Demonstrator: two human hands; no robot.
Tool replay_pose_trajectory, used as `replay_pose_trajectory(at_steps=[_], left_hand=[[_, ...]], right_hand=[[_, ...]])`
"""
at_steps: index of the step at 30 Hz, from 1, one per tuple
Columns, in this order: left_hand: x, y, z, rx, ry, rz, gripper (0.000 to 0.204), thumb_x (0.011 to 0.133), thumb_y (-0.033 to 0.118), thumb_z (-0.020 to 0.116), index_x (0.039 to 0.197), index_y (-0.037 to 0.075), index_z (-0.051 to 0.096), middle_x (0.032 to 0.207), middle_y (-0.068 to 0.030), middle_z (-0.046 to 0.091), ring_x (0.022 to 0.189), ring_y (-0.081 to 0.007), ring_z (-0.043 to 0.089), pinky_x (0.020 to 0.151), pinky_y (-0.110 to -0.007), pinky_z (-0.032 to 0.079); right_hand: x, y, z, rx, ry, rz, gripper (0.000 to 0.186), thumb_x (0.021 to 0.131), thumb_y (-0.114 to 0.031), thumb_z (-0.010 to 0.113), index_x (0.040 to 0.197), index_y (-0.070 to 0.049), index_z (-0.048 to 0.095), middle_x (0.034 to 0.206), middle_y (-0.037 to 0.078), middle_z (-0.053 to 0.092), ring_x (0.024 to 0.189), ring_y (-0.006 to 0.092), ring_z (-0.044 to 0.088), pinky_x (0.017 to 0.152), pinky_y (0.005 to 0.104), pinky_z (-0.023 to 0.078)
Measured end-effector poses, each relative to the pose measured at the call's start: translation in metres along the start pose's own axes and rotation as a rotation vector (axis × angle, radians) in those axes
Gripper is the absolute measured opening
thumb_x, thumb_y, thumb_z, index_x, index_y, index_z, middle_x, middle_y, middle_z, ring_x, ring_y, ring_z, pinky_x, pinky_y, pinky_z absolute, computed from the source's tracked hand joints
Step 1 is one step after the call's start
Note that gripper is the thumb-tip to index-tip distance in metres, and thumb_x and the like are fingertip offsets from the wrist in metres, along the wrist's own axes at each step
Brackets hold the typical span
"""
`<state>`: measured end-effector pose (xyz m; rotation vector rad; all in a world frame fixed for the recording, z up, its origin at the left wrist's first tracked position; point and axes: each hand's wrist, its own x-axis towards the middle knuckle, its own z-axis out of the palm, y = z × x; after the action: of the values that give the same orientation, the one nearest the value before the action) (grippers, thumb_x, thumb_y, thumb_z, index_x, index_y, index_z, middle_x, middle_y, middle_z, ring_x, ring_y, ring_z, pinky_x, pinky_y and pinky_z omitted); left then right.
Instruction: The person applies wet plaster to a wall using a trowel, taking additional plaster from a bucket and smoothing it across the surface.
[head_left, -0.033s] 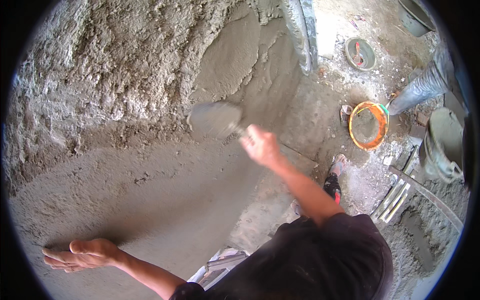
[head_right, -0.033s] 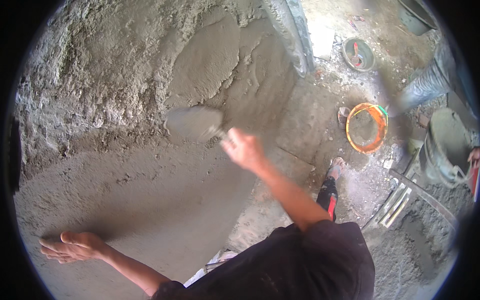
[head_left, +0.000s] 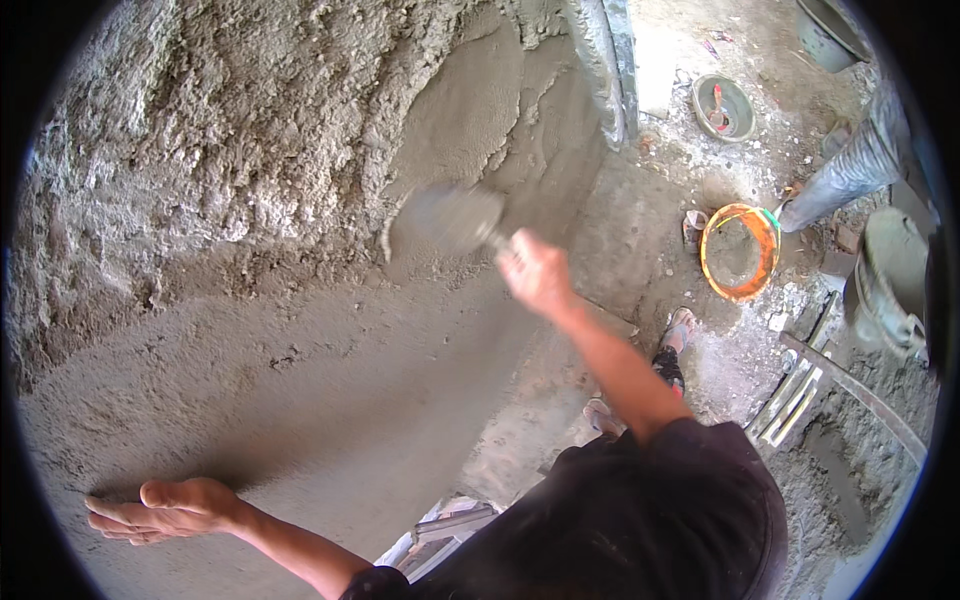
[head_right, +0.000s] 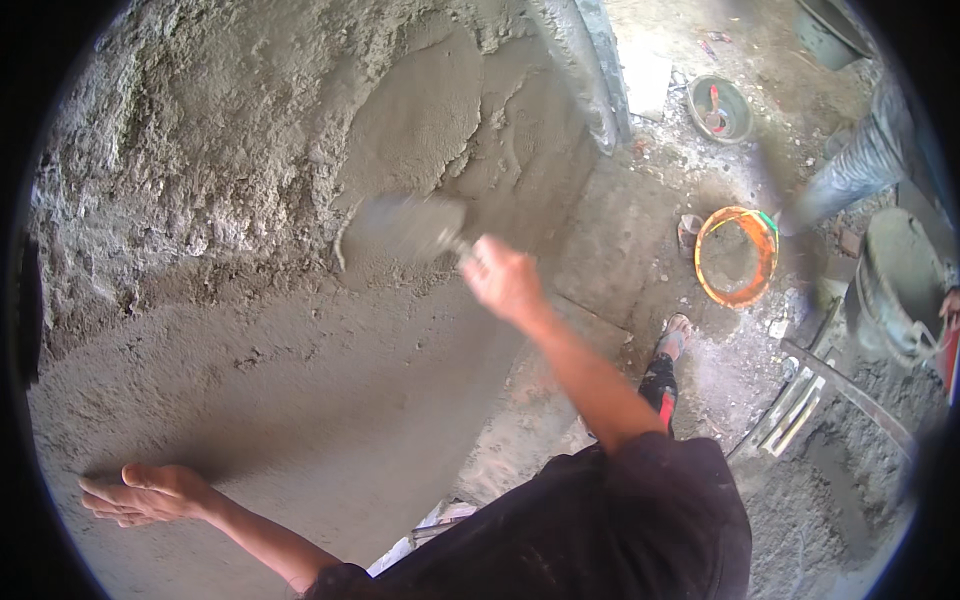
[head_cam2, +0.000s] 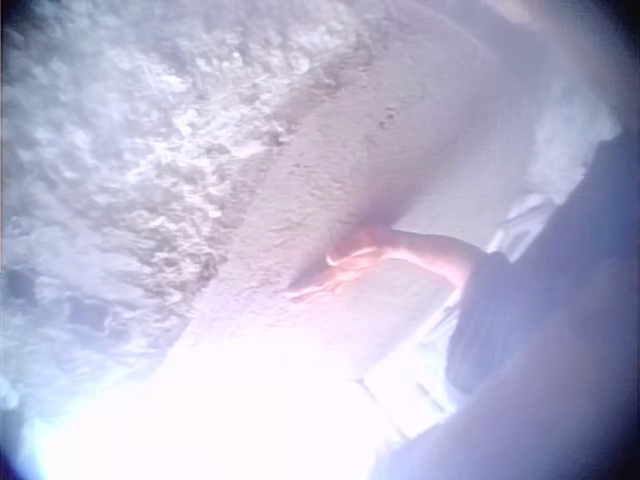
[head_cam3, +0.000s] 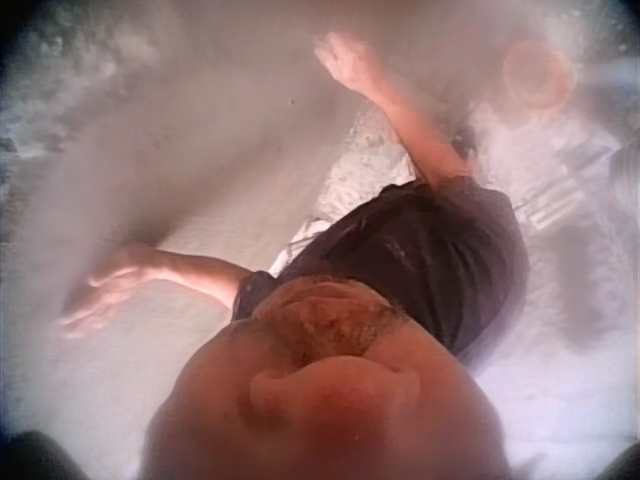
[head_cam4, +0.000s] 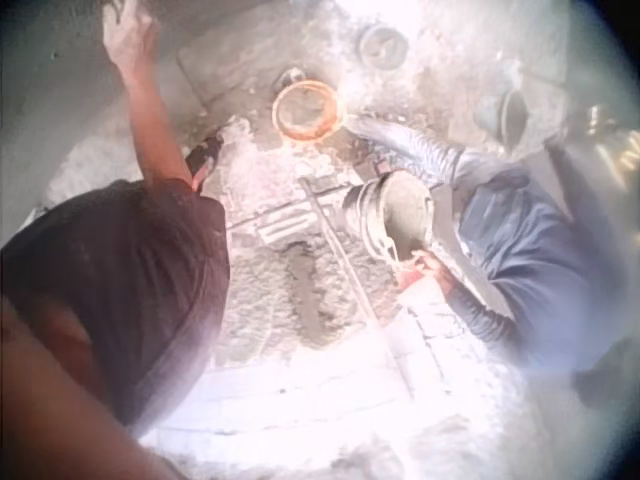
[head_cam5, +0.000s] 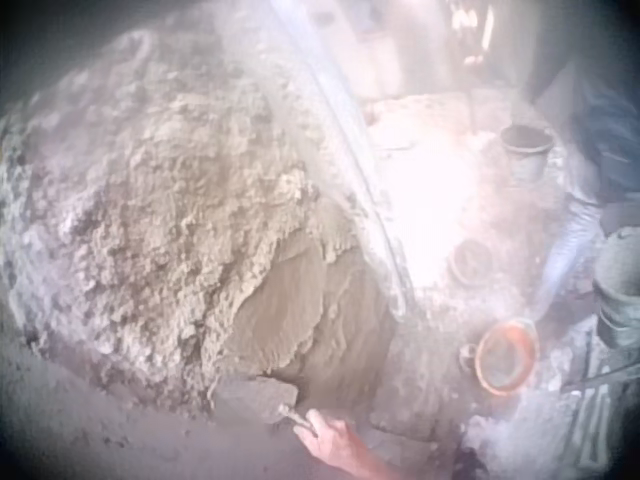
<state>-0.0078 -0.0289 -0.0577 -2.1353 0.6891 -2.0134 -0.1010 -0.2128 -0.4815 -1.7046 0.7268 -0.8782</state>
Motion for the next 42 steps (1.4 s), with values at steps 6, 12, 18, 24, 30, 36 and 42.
replay_pose_trajectory(at_steps=[6,12,18,24,30,36,42], left_hand=[[-0.002,-0.001,0.006,0.018,0.018,0.034,0.102,0.083,0.083,0.003,0.149,0.011,0.034,0.153,-0.0224,0.029,0.146,-0.0364,0.019,0.117,-0.059,0.008],[-0.008,-0.005,0.005,-0.003,0.012,0.027,0.103,0.082,0.084,0.003,0.149,0.012,0.034,0.153,-0.0226,0.029,0.146,-0.0363,0.019,0.117,-0.059,0.007],[-0.006,-0.005,0.001,-0.090,0.027,0.015,0.103,0.081,0.085,0.003,0.149,0.015,0.034,0.154,-0.0214,0.028,0.146,-0.0371,0.019,0.117,-0.059,0.007],[-0.006,-0.004,0.002,-0.150,0.061,0.040,0.101,0.082,0.084,0.002,0.150,0.016,0.032,0.156,-0.0179,0.026,0.147,-0.0365,0.017,0.117,-0.060,0.006],[-0.010,-0.005,0.003,-0.133,0.047,0.034,0.100,0.082,0.084,0.003,0.151,0.018,0.030,0.157,-0.0155,0.024,0.147,-0.0354,0.016,0.117,-0.059,0.007],[-0.005,-0.014,0.005,-0.058,0.061,0.059,0.101,0.082,0.085,0.004,0.151,0.017,0.032,0.157,-0.0154,0.025,0.147,-0.0356,0.019,0.116,-0.060,0.009],[-0.002,-0.007,0.007,-0.040,0.062,0.090,0.108,0.078,0.088,0.003,0.147,0.013,0.038,0.151,-0.0192,0.033,0.145,-0.0364,0.023,0.114,-0.063,0.012]], right_hand=[[0.077,0.065,-0.029,0.361,0.157,0.310,0.031,0.099,-0.033,0.051,0.084,-0.006,0.052,0.054,0.003,0.050,0.041,0.0143,0.051,0.035,0.0316,0.038],[-0.010,-0.058,0.007,1.022,-0.081,0.723,0.037,0.100,-0.036,0.048,0.082,-0.004,0.053,0.051,0.005,0.048,0.034,0.0143,0.047,0.027,0.0298,0.040],[-0.053,-0.145,0.027,1.042,-0.224,0.704,0.051,0.099,-0.048,0.050,0.097,0.002,0.054,0.058,0.002,0.051,0.043,0.0108,0.048,0.038,0.0310,0.044],[-0.089,-0.113,0.067,0.310,0.081,0.191,0.059,0.101,-0.036,0.049,0.109,0.023,0.051,0.057,0.021,0.055,0.062,0.0285,0.065,0.065,0.0451,0.052],[-0.092,0.021,0.031,-0.085,0.096,0.189,0.032,0.095,-0.030,0.057,0.096,0.002,0.055,0.066,0.023,0.060,0.063,0.0424,0.063,0.054,0.0488,0.049],[0.025,0.083,-0.004,-0.193,0.194,-0.173,0.027,0.092,-0.028,0.062,0.087,-0.005,0.047,0.076,0.022,0.061,0.067,0.0427,0.063,0.057,0.0492,0.051],[0.081,0.133,-0.022,0.175,0.197,0.338,0.039,0.098,-0.033,0.053,0.113,0.002,0.059,0.064,0.018,0.060,0.053,0.0329,0.059,0.049,0.0439,0.047]])
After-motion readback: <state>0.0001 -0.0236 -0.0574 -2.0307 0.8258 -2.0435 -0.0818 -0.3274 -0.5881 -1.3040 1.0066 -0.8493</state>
